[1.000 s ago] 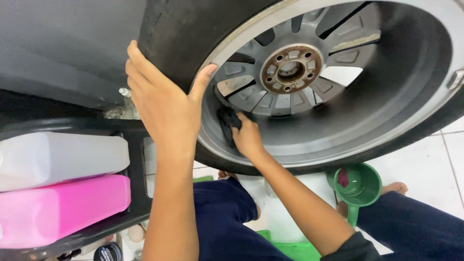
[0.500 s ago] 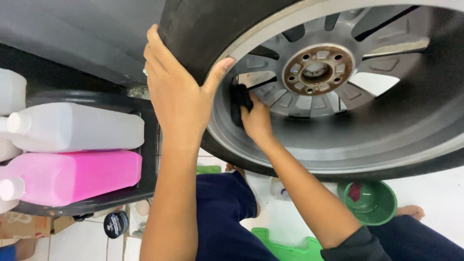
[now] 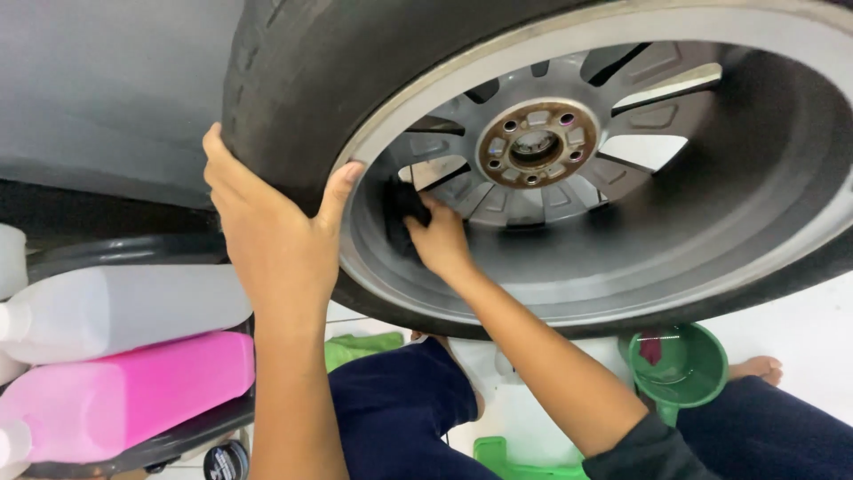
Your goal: The person cleans the inner barrel and spokes of a car wheel using a black cloth. They hold the tire with their left hand while scrubbing the rim with their right hand, occasionally dipping the cloth into a green bucket on the floor.
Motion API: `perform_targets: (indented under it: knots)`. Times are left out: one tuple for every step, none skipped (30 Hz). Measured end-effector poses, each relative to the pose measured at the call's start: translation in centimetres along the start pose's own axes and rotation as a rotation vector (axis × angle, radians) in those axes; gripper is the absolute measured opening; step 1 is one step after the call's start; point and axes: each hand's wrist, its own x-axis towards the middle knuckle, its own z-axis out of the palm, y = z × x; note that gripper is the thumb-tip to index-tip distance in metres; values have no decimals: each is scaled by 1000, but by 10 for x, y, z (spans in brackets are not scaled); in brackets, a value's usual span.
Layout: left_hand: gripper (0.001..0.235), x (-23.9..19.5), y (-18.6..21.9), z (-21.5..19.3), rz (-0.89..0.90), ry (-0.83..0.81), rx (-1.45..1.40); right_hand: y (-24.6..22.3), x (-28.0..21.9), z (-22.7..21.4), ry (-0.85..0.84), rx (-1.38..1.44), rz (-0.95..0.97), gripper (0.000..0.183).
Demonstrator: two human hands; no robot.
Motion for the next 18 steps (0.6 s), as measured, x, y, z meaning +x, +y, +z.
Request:
perform_targets:
  knots:
    - [101,-2,0,-1,-28,-12,3,-9,-13,-7,-111,16,68,38]
    - [101,0,-1,1,-29,-13,-7,0,-3,-7,-107,8,68,38]
    - [101,-1,-3,1,-15,-6,13,9,3,-5,-119,10,54,36]
    - [102,-2,-6,1,-2,2,34,19,7,-3,-132,12,40,35]
    - [102,-3,-7,2,-12,7,40,19,14,1,-145,11,37,35]
    - [102,-3,-9,2,-1,17,20,19,20,6,-32,31,-20,34]
    - [102,-3,-11,0,8,33,7,16,27,13,73,58,-82,34]
    - [102,-3,-13,0,-5,44,21,8,19,14,53,64,-88,34]
    - [102,-2,-15,1,1,57,18,0,13,13,53,34,-63,32]
    - [103,-2,-16,3,6,70,16,-7,8,11,52,3,-38,31]
    - [103,-2,-18,3,1,77,14,-8,-1,9,48,-2,-45,31]
    - [104,-2,-19,3,1,81,27,-7,-10,5,-29,-8,-22,30]
    - [105,-3,-18,5,4,78,32,-5,-19,-2,-97,-19,7,30]
    - [105,-1,-20,7,1,78,22,-1,-11,-4,-95,-29,6,30]
    - [105,-2,-23,9,21,87,34,4,-7,-6,-139,-47,37,30]
    - [105,-3,-26,10,40,96,46,10,-4,-7,-182,-64,68,31]
    - [105,-4,-27,11,33,98,50,15,6,-2,-191,-64,67,31]
    - [106,-5,-28,11,46,114,51,20,16,3,-79,-35,-1,33]
